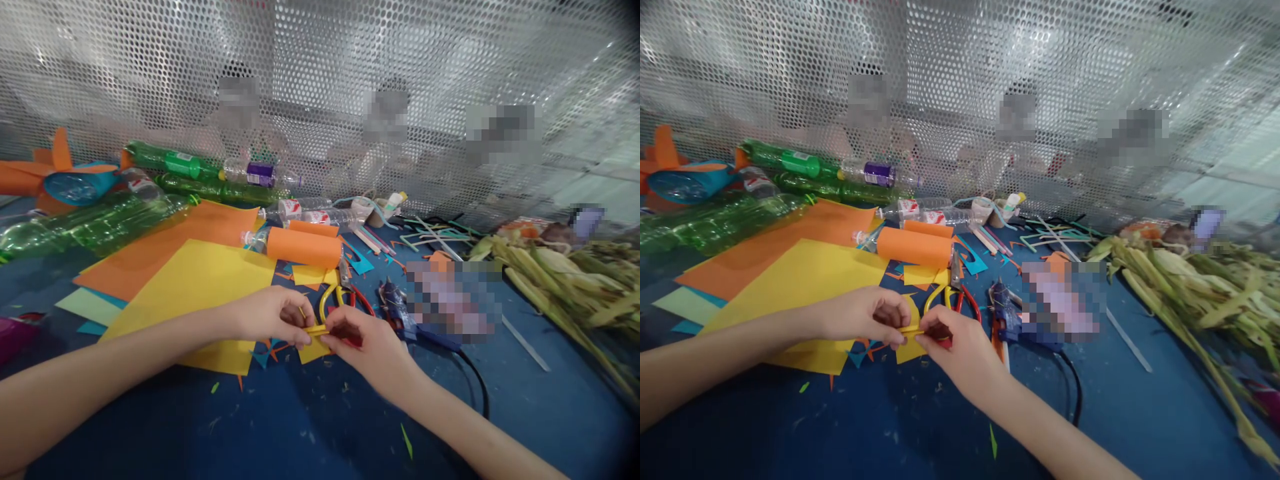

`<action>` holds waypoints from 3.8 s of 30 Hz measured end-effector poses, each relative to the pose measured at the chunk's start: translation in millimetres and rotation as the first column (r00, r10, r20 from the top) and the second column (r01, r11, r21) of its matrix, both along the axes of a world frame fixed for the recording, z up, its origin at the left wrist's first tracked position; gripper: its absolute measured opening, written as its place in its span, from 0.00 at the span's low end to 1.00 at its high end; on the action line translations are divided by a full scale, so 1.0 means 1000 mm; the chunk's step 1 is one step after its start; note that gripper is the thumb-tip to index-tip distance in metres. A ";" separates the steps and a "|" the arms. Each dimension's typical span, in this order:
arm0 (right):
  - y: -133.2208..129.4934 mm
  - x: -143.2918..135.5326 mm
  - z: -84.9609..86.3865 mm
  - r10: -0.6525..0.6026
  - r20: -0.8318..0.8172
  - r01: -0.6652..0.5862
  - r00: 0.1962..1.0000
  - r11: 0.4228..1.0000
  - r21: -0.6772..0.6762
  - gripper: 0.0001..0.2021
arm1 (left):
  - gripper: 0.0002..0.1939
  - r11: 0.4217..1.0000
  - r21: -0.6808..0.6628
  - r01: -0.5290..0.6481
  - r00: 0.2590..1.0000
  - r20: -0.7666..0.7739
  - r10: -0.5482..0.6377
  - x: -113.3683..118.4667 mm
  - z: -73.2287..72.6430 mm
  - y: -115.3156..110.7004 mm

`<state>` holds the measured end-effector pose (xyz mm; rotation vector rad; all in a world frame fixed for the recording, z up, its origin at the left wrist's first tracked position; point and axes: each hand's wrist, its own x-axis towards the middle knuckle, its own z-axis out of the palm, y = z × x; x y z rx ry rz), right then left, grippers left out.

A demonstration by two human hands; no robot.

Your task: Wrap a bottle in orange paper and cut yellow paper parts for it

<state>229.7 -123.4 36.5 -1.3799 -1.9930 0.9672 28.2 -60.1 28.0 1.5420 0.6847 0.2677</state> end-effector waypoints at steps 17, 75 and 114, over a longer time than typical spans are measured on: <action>0.005 0.004 0.000 0.155 0.248 -0.187 0.956 0.976 0.112 0.06 | 0.10 0.457 0.887 0.061 0.907 -0.240 0.345 -0.015 0.003 0.023; -0.006 0.040 0.055 0.163 0.280 -0.070 0.946 0.947 -0.315 0.23 | 0.13 0.583 0.803 -0.124 0.976 -0.007 0.217 -0.004 -0.023 -0.025; -0.017 0.020 0.048 0.147 0.342 0.008 0.928 0.910 -0.415 0.24 | 0.11 0.540 0.830 -0.138 0.983 0.046 0.180 -0.006 -0.014 -0.028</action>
